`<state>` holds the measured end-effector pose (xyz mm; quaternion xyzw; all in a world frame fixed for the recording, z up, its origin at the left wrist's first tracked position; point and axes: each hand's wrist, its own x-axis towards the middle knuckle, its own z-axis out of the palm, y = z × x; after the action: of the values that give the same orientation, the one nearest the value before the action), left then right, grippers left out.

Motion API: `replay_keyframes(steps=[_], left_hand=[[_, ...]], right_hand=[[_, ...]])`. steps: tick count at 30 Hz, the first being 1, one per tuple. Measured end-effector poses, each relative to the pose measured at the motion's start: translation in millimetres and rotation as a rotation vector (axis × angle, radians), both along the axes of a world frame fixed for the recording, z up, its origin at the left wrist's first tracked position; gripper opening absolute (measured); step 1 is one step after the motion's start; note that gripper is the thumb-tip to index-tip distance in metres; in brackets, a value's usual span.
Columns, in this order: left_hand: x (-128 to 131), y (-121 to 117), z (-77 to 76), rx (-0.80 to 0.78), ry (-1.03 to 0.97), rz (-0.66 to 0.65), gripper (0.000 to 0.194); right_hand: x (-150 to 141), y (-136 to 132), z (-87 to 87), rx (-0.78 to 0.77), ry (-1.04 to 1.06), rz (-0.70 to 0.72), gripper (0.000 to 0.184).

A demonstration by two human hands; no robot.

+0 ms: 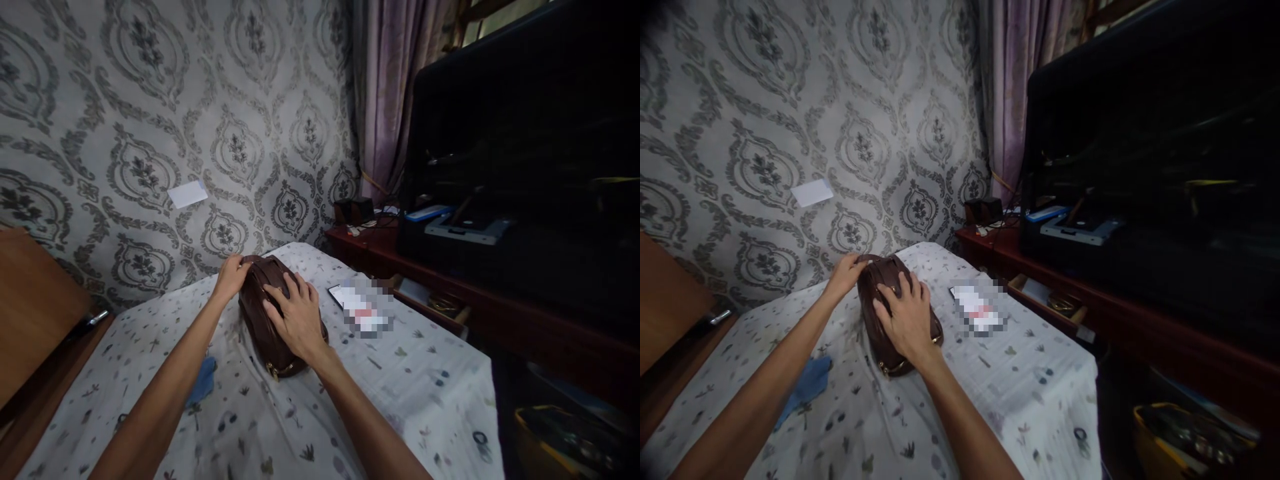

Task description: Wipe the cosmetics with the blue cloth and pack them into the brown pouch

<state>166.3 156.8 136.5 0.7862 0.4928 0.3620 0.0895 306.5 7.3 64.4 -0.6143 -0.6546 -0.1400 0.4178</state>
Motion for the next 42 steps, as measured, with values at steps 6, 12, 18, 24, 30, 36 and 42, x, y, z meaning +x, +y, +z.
replay_keyframes(steps=[6,12,18,24,30,36,42], left_hand=[[4,-14,-3.2,-0.072,-0.182,-0.079,0.021],[10,-25,-10.1,-0.169,-0.366,-0.132,0.025],[13,-23,-13.2,-0.186,-0.438,-0.135,0.025],[22,-10,-10.5,-0.138,-0.395,-0.139,0.020],[42,5,-7.5,-0.167,-0.330,-0.177,0.023],[51,25,-13.5,-0.141,-0.328,-0.062,0.024],[55,39,-20.6,-0.174,-0.349,-0.024,0.032]], right_hand=[[0,1,-2.9,0.037,0.004,0.005,0.037],[0,2,-3.1,0.059,0.012,0.015,0.036],[1,4,-6.6,0.083,0.047,0.034,0.037],[6,2,-20.2,0.206,0.231,0.019,0.038],[8,2,-23.5,0.235,0.230,-0.002,0.034],[7,2,-21.2,0.213,0.248,0.028,0.031],[7,0,-18.6,0.190,0.279,0.032,0.030]])
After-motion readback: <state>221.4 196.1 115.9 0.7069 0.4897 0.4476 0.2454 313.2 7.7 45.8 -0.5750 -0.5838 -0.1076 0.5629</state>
